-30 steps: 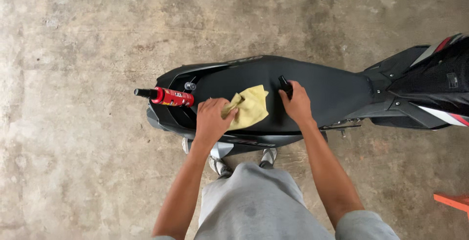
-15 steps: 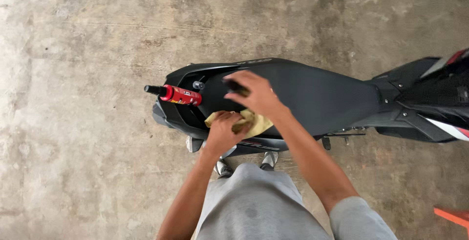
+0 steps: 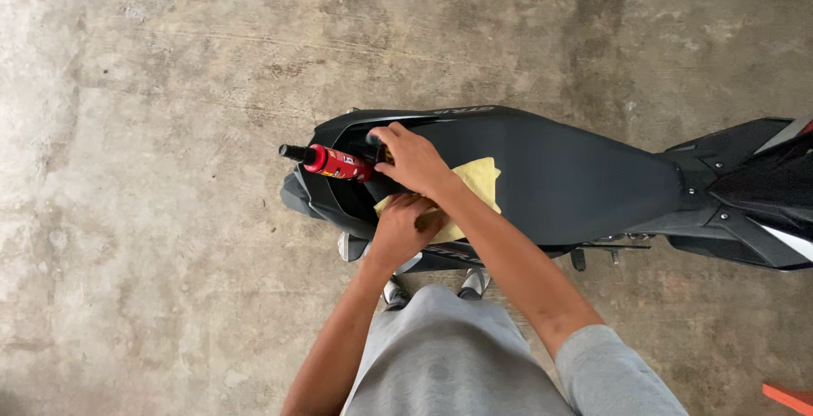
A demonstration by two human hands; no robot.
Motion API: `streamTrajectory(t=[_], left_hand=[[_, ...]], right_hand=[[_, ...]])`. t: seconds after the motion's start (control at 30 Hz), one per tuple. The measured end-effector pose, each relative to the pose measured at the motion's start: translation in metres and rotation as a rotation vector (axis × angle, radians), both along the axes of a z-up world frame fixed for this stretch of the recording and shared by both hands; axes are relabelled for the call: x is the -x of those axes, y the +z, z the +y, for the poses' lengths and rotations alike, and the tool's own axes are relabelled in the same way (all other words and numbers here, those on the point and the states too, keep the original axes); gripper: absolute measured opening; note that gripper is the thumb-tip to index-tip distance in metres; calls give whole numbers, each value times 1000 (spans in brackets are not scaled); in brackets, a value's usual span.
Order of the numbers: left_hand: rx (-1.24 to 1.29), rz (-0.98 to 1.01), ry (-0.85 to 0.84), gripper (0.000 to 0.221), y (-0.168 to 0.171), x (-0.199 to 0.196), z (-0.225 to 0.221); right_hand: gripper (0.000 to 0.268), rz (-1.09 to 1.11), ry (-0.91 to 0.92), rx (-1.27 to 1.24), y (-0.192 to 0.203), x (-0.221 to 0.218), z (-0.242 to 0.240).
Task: The person cleans a motorcycle by spraying a liquid from a black bottle onto a yellow cloth and wiping the seat, side panels, and dashboard area. The person repeatedly sprays the cloth and wipes different sections of the motorcycle's bodywork.
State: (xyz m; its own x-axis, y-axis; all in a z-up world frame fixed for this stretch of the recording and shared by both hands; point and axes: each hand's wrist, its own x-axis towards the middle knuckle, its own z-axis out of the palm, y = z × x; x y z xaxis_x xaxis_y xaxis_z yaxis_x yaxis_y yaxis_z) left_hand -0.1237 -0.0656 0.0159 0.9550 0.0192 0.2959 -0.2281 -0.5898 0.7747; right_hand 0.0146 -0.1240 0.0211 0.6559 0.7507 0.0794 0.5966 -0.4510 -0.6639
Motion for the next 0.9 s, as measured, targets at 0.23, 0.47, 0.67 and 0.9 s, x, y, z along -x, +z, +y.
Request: streamTrajectory(t=[0.23,0.47,0.67,0.9], left_hand=[[-59,-47,3,20,-1,-4,8],[-33,35,-9,24,4,-6,15],[-17,-4,-5,24,1,-3,14],[-25,28,-1,23,-1,-4,12]], right_hand=[[63,76,-41,-89,-24,-21,-17],[66,52,-23,28,-27,-40,-26],[52,42,-1,23,-25,-39,-20],[53,-60,52,130,-17,-37,11]])
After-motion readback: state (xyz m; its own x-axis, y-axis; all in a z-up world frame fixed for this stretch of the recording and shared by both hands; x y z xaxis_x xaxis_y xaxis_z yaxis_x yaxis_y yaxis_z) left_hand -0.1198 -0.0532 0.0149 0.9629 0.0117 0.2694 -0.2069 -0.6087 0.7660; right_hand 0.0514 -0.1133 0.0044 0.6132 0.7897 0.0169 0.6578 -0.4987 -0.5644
